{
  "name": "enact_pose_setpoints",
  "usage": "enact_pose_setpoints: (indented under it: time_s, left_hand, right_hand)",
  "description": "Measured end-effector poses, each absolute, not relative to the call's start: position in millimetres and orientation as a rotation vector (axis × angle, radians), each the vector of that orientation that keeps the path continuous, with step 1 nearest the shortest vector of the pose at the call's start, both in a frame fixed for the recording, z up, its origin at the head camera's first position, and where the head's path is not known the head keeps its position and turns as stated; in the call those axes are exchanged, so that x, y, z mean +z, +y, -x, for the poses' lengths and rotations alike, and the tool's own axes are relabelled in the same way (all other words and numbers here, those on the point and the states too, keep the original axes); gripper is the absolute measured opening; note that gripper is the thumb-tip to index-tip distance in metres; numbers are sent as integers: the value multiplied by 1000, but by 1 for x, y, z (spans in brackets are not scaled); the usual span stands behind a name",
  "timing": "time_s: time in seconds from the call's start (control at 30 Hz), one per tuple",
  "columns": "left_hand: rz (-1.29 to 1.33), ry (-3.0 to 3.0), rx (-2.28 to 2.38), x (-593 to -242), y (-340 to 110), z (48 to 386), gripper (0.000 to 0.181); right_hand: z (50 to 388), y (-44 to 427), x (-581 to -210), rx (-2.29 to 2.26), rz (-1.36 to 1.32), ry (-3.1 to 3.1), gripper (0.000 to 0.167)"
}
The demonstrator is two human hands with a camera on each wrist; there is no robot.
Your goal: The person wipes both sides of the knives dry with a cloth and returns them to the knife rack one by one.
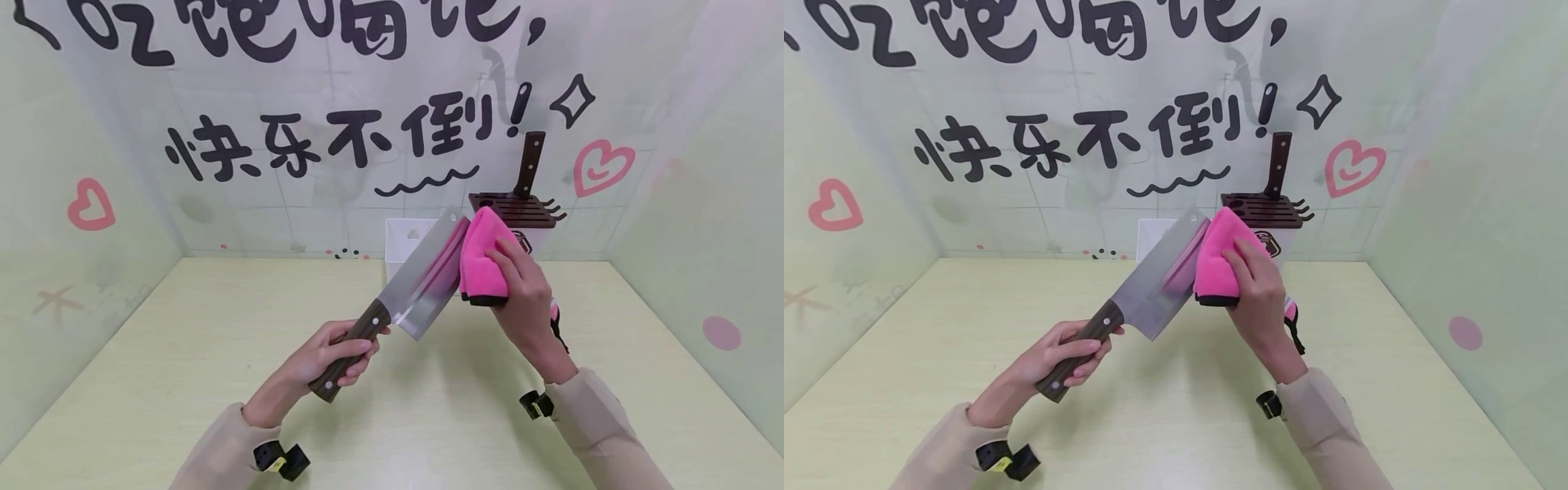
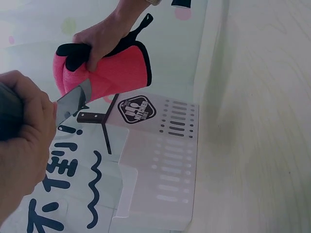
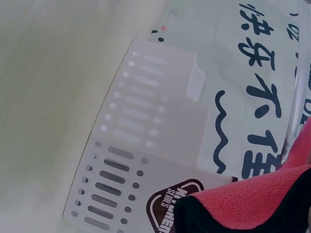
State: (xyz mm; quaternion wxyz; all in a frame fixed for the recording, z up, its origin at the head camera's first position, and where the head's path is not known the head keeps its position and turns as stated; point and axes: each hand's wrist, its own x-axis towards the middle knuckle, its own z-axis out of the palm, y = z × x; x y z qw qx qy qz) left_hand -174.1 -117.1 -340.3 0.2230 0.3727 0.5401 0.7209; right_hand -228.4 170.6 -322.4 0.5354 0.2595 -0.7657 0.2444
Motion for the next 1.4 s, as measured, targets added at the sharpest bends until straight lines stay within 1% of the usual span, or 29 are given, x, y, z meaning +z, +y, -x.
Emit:
enact_pose_setpoints:
  time_s: [0.33, 0.47, 0.73, 1.17, 1.4]
  left_hand:
    - [-1009, 1507, 1991, -341, -115, 174, 27]
    - [-993, 1533, 1991, -342, -115, 174, 27]
    - [-955, 1579, 1976, -343, -115, 175, 30]
    - [-896, 1665, 1950, -341, -115, 174, 35]
    - [-935, 1642, 1964, -340, -113, 177, 34]
  right_hand:
    - [226, 165, -325, 410, -750, -1911, 49]
    - [223, 159, -326, 370, -805, -1909, 47]
    - [219, 150, -325, 496, -888, -1931, 40]
    - [208, 140, -325, 381, -998, -1942, 41]
    - [200, 133, -325, 318, -1024, -1957, 45]
